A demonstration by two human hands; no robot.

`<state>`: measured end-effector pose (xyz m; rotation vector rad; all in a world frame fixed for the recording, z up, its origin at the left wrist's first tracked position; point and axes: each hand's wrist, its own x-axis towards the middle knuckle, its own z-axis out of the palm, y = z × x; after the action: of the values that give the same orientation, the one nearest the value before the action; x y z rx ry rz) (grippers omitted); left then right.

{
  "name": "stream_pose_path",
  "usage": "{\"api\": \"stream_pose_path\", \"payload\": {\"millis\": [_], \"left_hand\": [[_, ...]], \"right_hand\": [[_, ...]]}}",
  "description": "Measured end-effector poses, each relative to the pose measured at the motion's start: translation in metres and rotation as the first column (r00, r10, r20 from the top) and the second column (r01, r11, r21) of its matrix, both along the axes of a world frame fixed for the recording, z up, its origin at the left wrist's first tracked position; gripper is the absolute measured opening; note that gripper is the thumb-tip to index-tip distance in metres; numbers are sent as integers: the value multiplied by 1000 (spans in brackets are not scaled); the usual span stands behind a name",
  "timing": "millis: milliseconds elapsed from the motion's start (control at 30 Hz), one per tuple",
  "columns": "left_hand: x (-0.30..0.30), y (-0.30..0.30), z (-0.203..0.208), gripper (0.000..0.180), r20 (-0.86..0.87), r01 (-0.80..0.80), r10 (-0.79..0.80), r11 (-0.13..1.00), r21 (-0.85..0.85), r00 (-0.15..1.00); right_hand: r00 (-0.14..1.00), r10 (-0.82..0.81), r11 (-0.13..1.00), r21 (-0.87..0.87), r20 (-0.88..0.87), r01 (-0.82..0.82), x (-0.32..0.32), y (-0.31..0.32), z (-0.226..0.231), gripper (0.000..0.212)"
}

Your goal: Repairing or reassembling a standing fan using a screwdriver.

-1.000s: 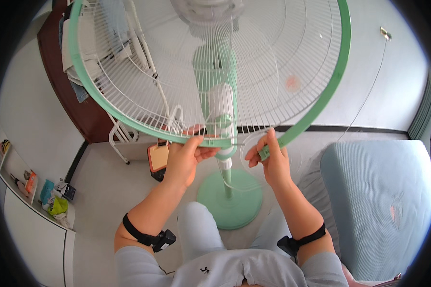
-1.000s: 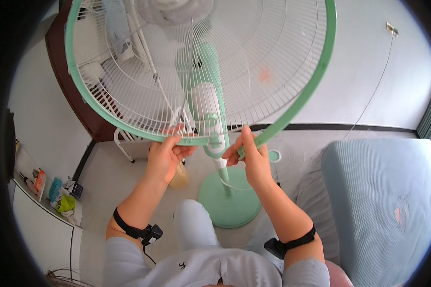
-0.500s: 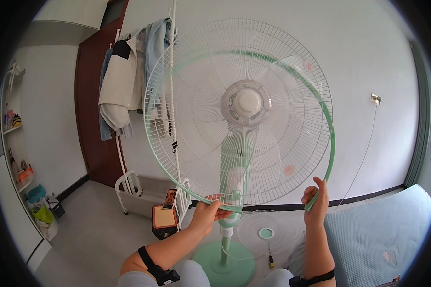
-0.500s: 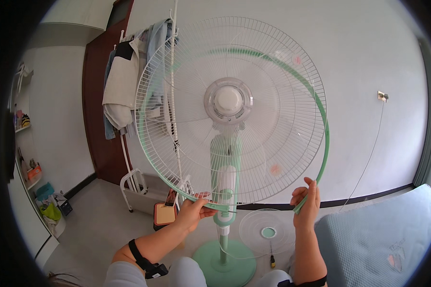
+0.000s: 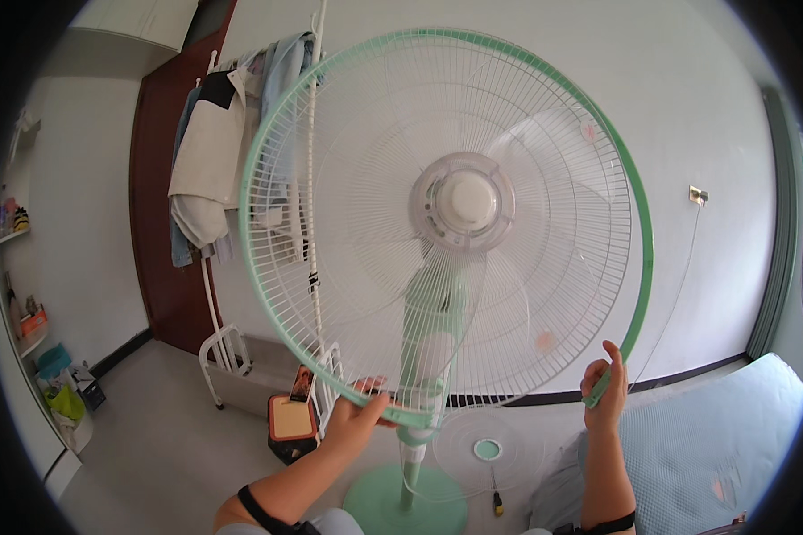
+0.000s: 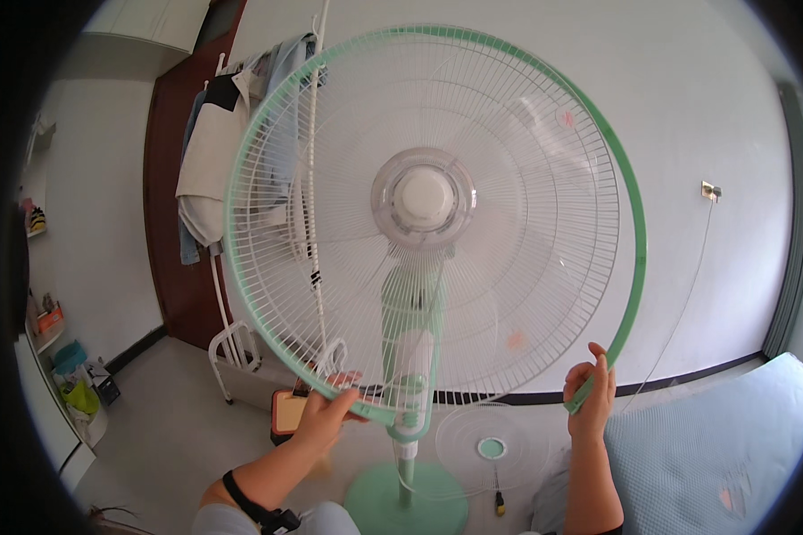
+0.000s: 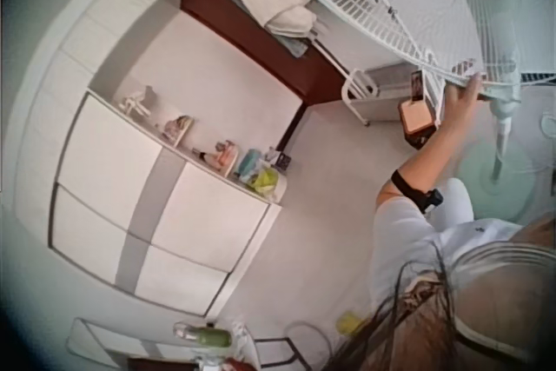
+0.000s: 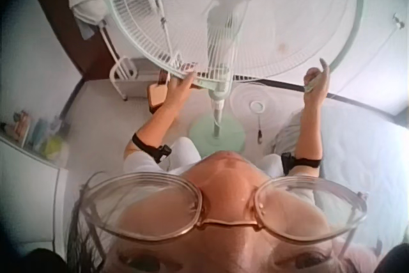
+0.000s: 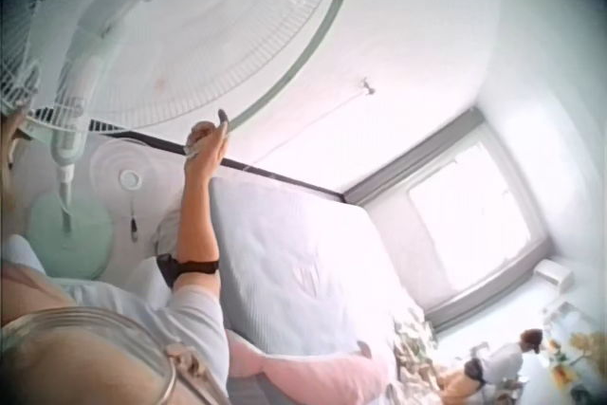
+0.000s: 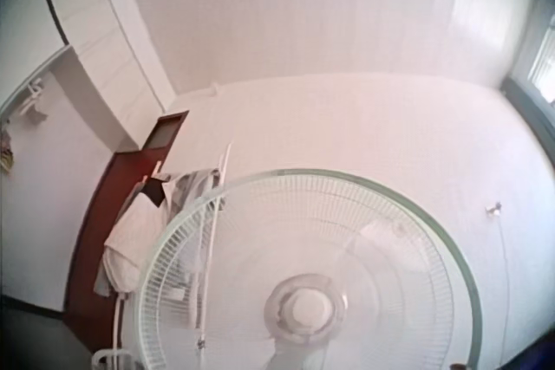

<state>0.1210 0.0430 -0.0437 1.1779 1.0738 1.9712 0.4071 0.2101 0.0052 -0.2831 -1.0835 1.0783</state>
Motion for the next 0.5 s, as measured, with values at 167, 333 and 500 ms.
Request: {"api": "stream_pose_path", "payload": {"millis": [167, 333, 500], "left_hand": [[-26, -3, -6, 35, -250, 22, -27, 999, -24, 968], [-36, -7, -15, 42, -172, 111, -125, 990, -89, 977], [-37, -11, -15, 53, -636, 49, 48, 990, 134, 770]], "right_hand": [[998, 49, 991, 130, -42, -43, 5, 51, 32, 47], [999, -34, 994, 109, 28, 30, -7, 82, 86, 45], [995, 101, 994, -44, 3, -101, -4, 82, 101, 43]]}}
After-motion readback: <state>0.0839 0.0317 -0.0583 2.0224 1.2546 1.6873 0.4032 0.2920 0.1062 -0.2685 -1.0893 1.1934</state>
